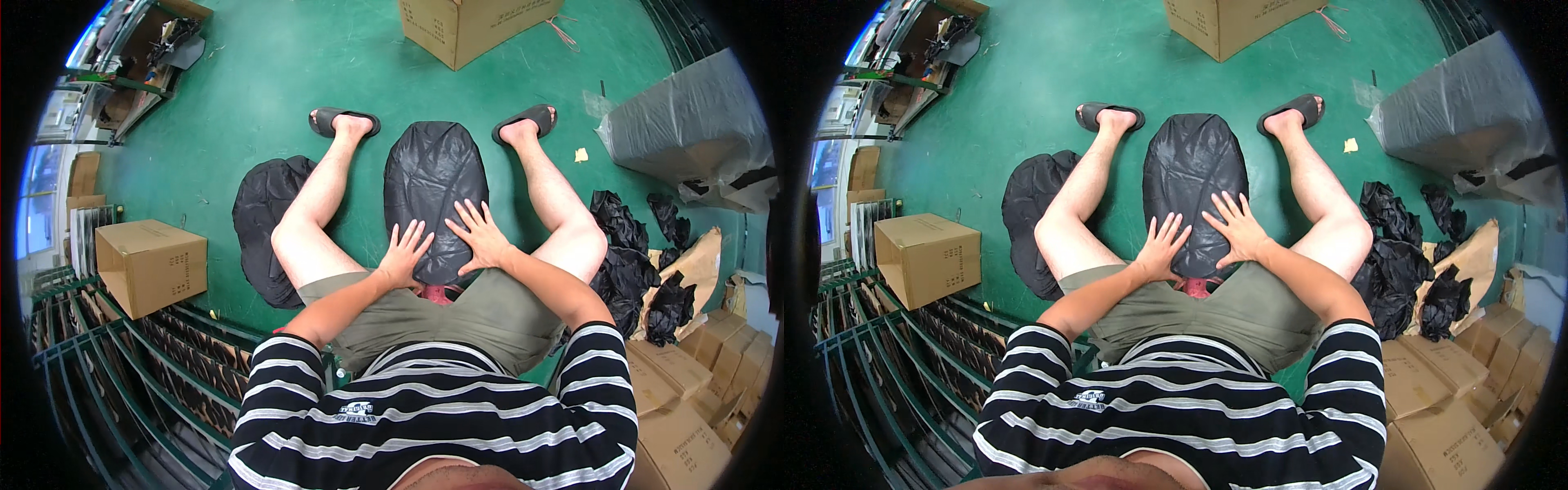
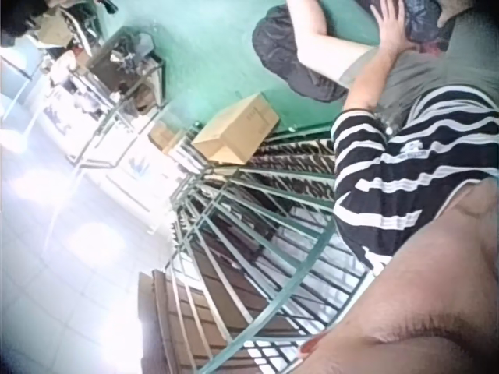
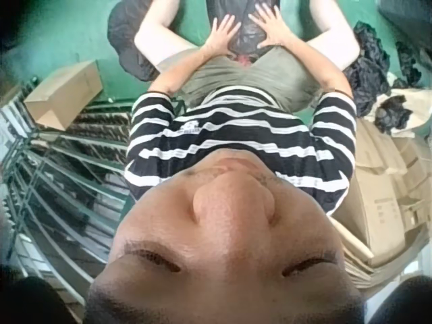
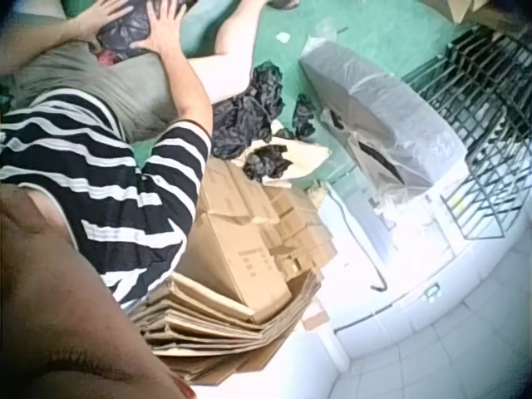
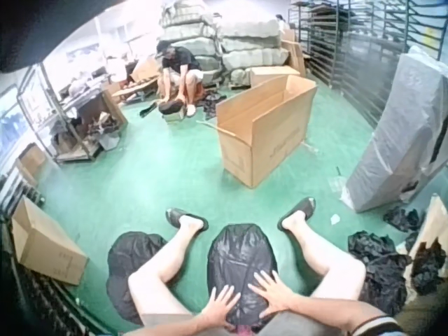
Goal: Inspecting and smoothing out black fabric seat covers in a warehouse environment.
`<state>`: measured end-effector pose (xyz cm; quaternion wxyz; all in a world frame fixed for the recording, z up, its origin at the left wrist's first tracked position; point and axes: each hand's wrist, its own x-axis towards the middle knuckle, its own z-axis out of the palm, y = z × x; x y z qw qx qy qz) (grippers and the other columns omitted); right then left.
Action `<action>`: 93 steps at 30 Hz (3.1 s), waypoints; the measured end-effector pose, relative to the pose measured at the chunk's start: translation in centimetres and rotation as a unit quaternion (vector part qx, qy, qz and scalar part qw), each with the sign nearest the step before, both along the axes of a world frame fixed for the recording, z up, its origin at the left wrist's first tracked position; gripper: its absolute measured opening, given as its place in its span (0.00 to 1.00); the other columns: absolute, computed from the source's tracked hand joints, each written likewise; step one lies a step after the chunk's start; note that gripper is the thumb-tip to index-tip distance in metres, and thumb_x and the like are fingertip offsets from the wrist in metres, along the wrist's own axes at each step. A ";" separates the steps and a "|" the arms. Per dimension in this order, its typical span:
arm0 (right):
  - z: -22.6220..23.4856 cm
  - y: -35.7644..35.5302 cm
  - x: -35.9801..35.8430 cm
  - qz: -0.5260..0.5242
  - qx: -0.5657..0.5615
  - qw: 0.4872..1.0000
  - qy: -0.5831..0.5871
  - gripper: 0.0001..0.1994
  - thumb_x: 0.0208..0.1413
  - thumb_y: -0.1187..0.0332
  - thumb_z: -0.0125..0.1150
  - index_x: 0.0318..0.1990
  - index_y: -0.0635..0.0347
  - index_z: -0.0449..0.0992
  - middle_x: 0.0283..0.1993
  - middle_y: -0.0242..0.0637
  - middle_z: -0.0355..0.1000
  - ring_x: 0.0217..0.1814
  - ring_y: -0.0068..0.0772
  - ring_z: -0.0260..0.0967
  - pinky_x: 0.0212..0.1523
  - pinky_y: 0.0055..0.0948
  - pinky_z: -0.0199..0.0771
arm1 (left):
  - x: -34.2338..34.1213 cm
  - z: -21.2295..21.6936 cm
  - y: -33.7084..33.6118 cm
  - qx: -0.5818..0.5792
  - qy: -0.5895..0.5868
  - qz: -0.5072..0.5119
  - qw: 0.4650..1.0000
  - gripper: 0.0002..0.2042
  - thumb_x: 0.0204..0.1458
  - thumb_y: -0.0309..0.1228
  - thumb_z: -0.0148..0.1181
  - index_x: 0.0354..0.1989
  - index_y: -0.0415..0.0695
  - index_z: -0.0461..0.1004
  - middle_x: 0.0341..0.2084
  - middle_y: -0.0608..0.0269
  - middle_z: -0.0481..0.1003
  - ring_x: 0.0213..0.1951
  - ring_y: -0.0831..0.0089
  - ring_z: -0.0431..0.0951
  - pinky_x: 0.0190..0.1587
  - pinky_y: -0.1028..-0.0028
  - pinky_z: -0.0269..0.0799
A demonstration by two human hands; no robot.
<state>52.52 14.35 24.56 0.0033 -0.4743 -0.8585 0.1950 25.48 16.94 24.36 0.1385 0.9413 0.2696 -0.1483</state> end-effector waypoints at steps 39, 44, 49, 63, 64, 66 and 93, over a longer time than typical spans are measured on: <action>-5.1 2.9 -7.0 -0.291 0.107 0.951 0.001 0.41 0.56 0.38 0.50 0.71 0.51 0.53 0.76 0.52 0.39 0.78 0.58 0.32 0.68 0.70 0.33 | 2.7 3.4 4.5 -0.200 -0.103 0.141 0.964 0.15 0.47 0.39 0.65 0.40 0.44 0.78 0.37 0.53 0.76 0.44 0.54 0.77 0.45 0.62 0.74; -4.3 3.1 -6.8 -0.291 0.083 0.953 -0.019 0.41 0.56 0.37 0.49 0.71 0.51 0.53 0.76 0.52 0.38 0.78 0.58 0.31 0.69 0.70 0.31 | 6.8 1.6 16.4 0.081 -0.361 0.272 0.888 0.20 0.52 0.36 0.62 0.51 0.39 0.72 0.49 0.47 0.72 0.56 0.50 0.69 0.59 0.58 0.64; -3.9 3.6 -7.5 -0.288 0.071 0.955 -0.009 0.42 0.56 0.36 0.48 0.71 0.52 0.53 0.75 0.54 0.39 0.78 0.59 0.32 0.68 0.72 0.30 | 8.7 -3.4 23.7 0.113 -0.348 0.411 0.835 0.21 0.63 0.42 0.43 0.52 0.39 0.73 0.47 0.44 0.74 0.52 0.47 0.72 0.57 0.55 0.65; -3.6 3.8 -7.4 -0.276 0.020 0.961 -0.008 0.42 0.56 0.36 0.48 0.71 0.52 0.52 0.75 0.55 0.37 0.77 0.60 0.31 0.66 0.74 0.32 | 9.0 -5.2 22.6 0.006 -0.171 0.562 0.809 0.30 0.55 0.58 0.48 0.47 0.41 0.78 0.39 0.40 0.78 0.45 0.44 0.78 0.50 0.55 0.72; -3.6 3.8 -7.4 -0.274 0.019 0.961 -0.016 0.42 0.56 0.36 0.48 0.71 0.52 0.52 0.75 0.55 0.36 0.77 0.61 0.31 0.66 0.74 0.32 | 9.0 -5.1 22.7 -0.003 -0.167 0.551 0.817 0.29 0.55 0.57 0.48 0.43 0.40 0.78 0.37 0.40 0.78 0.44 0.43 0.78 0.49 0.54 0.72; -3.7 3.7 -7.1 -0.272 0.019 0.962 -0.017 0.42 0.56 0.36 0.47 0.71 0.52 0.52 0.75 0.55 0.36 0.77 0.61 0.31 0.66 0.74 0.31 | 9.5 -3.9 22.9 -0.041 -0.144 0.558 0.816 0.31 0.55 0.58 0.48 0.47 0.40 0.77 0.42 0.40 0.77 0.47 0.46 0.77 0.52 0.57 0.70; -6.9 11.7 -1.7 -0.614 -0.026 0.763 0.202 0.38 0.59 0.38 0.48 0.68 0.57 0.57 0.61 0.53 0.67 0.59 0.57 0.68 0.57 0.46 0.67 | 6.2 -6.3 14.4 -0.015 -0.250 0.637 0.729 0.34 0.55 0.58 0.53 0.64 0.48 0.63 0.50 0.42 0.74 0.53 0.46 0.74 0.56 0.57 0.67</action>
